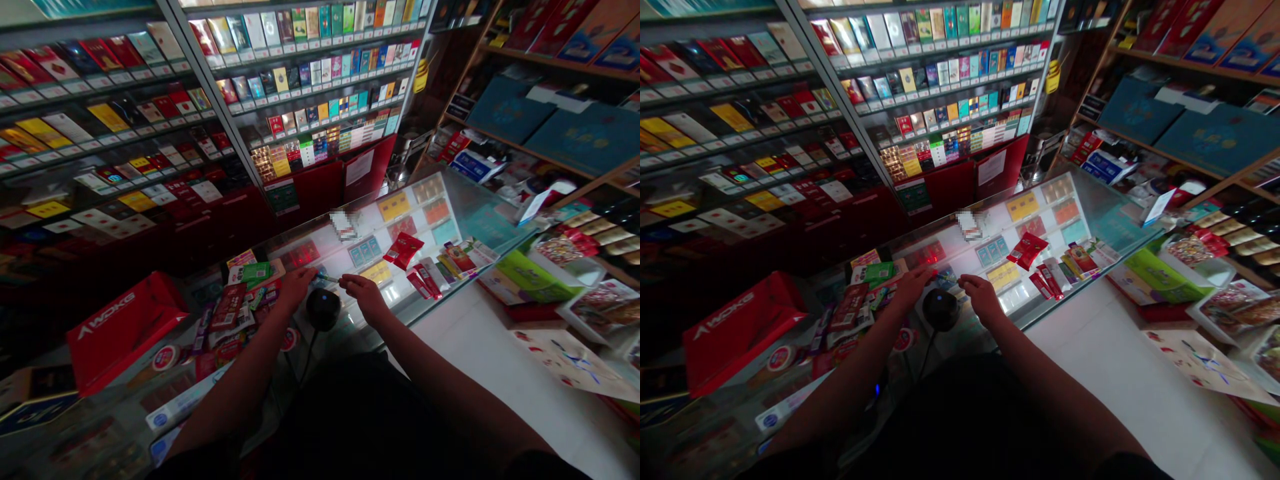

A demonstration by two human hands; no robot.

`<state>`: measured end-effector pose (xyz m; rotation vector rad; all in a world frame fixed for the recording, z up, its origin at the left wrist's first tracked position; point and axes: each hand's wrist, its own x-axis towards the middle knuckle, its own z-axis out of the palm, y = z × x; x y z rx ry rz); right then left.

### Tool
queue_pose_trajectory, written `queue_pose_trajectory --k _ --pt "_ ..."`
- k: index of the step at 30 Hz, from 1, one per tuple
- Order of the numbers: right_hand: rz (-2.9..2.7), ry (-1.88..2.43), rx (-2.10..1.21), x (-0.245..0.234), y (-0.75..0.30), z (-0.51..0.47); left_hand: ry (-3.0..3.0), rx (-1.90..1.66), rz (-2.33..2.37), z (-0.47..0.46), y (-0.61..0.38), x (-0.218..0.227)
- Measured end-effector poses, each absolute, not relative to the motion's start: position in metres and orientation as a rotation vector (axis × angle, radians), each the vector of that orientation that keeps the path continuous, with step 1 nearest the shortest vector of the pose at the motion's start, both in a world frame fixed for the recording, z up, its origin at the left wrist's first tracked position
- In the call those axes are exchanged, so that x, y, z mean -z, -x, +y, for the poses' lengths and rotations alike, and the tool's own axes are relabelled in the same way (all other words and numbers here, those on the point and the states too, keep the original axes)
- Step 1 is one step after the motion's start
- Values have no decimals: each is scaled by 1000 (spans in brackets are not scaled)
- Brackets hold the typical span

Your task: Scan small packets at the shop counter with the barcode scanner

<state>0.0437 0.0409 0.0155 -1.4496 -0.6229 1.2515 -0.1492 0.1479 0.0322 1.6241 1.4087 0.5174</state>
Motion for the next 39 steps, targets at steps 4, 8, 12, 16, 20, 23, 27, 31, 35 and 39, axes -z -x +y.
queue_pose_trajectory --k 4,8,12,16,20,23,27,31,35,39 --pt "-661 1509 -1196 -9 -45 41 -1634 -502 1382 146 150 -35" --pt "-624 1434 -1217 -14 -44 42 -1557 -559 1328 148 149 -33" --pt "-633 1409 -1154 -21 -44 45 -1565 -595 1302 148 145 -34" --pt "-658 1479 -1071 -24 -48 45 -1599 -602 1310 145 140 -45" --pt "-648 1551 -1015 -24 -55 44 -1655 -577 1332 139 131 -59" --pt "-585 1463 -1053 -26 -59 43 -1714 -582 1296 135 121 -70" --pt "-528 1399 -1076 -32 -68 37 -1781 -577 1251 128 104 -82" --pt "-500 1405 -1069 -35 -82 26 -1857 -588 1232 116 82 -92" --pt "-471 1432 -1037 -29 -104 11 -1935 -568 1230 100 54 -95" --pt "-400 1458 -1014 -21 -134 -8 -2007 -503 1164 84 16 -86"
